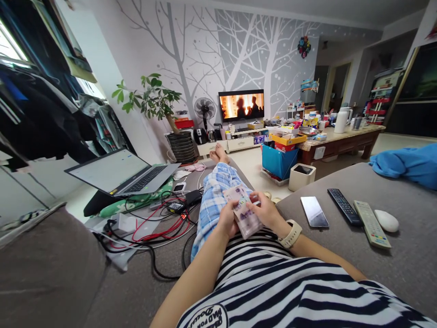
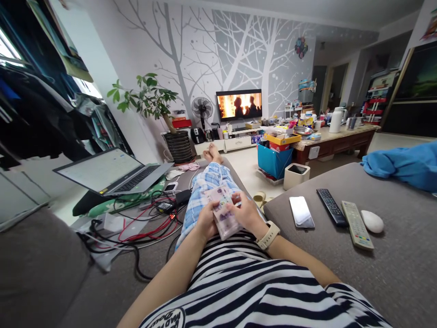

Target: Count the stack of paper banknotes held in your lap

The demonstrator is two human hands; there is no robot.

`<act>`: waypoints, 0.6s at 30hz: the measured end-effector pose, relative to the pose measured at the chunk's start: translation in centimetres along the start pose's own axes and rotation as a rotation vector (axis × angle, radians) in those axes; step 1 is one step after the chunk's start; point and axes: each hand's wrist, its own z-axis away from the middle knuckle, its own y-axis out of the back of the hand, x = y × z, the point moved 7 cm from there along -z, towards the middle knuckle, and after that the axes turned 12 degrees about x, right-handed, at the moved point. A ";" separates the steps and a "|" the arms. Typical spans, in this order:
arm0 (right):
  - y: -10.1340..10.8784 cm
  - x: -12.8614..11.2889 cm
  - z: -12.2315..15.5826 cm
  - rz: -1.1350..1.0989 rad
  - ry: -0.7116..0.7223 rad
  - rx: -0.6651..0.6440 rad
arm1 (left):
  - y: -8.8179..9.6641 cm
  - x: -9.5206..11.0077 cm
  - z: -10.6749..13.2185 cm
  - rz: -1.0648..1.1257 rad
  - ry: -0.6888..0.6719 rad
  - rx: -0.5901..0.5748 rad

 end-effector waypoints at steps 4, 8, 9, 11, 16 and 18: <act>0.2 -4.4 1.4 0.142 0.455 -0.195 | -0.2 1.1 0.6 0.103 0.062 -0.091; -0.4 -6.5 2.8 0.210 0.689 -0.367 | -0.7 1.7 1.9 0.161 0.098 -0.229; -0.5 -6.6 2.9 0.233 0.712 -0.380 | -0.7 1.8 2.1 0.169 0.090 -0.227; -0.7 -6.5 3.2 0.276 0.751 -0.404 | -0.5 2.1 2.2 0.184 0.074 -0.216; -0.8 -6.5 3.8 0.353 0.854 -0.395 | -0.4 2.6 2.0 0.215 0.036 -0.208; -0.9 -6.8 4.2 0.363 0.908 -0.375 | -0.4 2.7 1.9 0.231 0.021 -0.193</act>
